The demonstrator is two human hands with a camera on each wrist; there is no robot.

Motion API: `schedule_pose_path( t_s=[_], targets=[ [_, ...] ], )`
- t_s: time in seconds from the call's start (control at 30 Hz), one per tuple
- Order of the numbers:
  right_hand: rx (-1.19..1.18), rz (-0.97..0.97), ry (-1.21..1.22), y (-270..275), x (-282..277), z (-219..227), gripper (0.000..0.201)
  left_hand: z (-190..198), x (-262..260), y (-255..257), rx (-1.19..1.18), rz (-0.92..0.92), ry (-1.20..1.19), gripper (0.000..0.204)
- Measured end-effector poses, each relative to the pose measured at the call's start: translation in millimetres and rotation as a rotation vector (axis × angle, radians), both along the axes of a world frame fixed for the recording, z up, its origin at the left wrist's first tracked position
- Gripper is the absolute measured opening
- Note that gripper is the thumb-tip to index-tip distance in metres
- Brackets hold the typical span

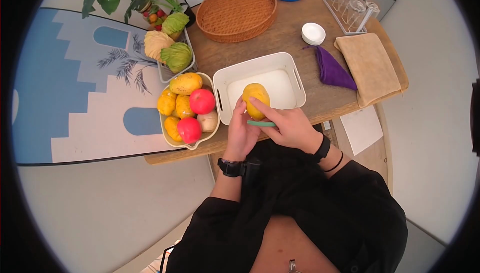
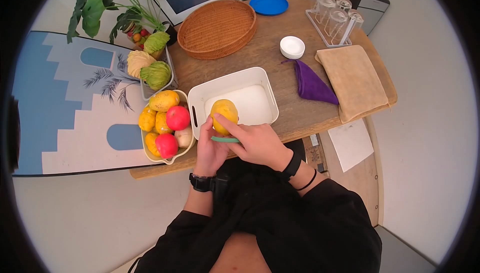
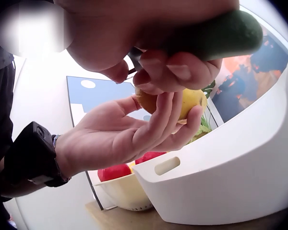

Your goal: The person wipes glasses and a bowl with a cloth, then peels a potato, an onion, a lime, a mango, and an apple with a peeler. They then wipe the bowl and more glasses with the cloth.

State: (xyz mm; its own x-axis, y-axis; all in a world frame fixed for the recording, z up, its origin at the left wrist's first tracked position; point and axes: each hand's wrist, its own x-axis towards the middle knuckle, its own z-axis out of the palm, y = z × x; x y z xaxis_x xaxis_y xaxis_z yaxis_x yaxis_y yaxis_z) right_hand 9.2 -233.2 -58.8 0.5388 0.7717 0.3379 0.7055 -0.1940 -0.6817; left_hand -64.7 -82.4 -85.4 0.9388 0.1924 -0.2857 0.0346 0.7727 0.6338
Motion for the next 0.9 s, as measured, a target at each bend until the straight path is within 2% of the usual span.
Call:
schedule_pose_path(
  t_s=[0.07,0.2,0.3,0.4,0.47,0.6,0.67,0.7,0.77,0.8,0.87,0.9],
  targets=[
    [0.023,-0.022,-0.067,1,-1,-4,0.062,1,0,-1,0.025,0.022,-0.02,0.05],
    [0.078,-0.023,-0.04,0,2,-5,0.061,0,-1,0,0.012,0.041,-0.08,0.051],
    [0.058,-0.052,0.031,-1,7,-1,0.064,5,-5,2,-0.046,0.001,-0.12,0.055],
    [0.093,-0.108,0.121,0,16,5,0.055,3,-8,5,-0.018,-0.045,-0.119,0.057],
    [0.05,-0.135,0.487,0,22,16,0.044,-1,-11,8,0.069,-0.13,-0.141,0.061],
    [0.056,-0.102,0.598,3,41,9,0.038,-7,-12,8,0.215,-0.146,-0.164,0.064],
    [-0.06,-0.052,0.949,2,47,10,0.036,-9,-11,6,0.256,-0.144,-0.163,0.064],
    [-0.06,-0.052,0.949,2,47,9,0.036,-10,-11,5,0.256,-0.144,-0.163,0.064],
    [0.058,-0.066,0.747,1,42,6,0.039,-11,-10,4,0.118,-0.137,-0.131,0.057],
    [0.057,-0.065,0.748,-1,37,8,0.039,-15,-8,7,0.118,-0.136,-0.13,0.057],
    [0.005,-0.073,0.454,-6,22,14,0.045,-18,-2,13,-0.132,-0.175,-0.202,0.059],
    [0.034,-0.041,0.239,-5,17,10,0.055,-14,-1,9,-0.133,-0.175,-0.201,0.059]
  ],
)
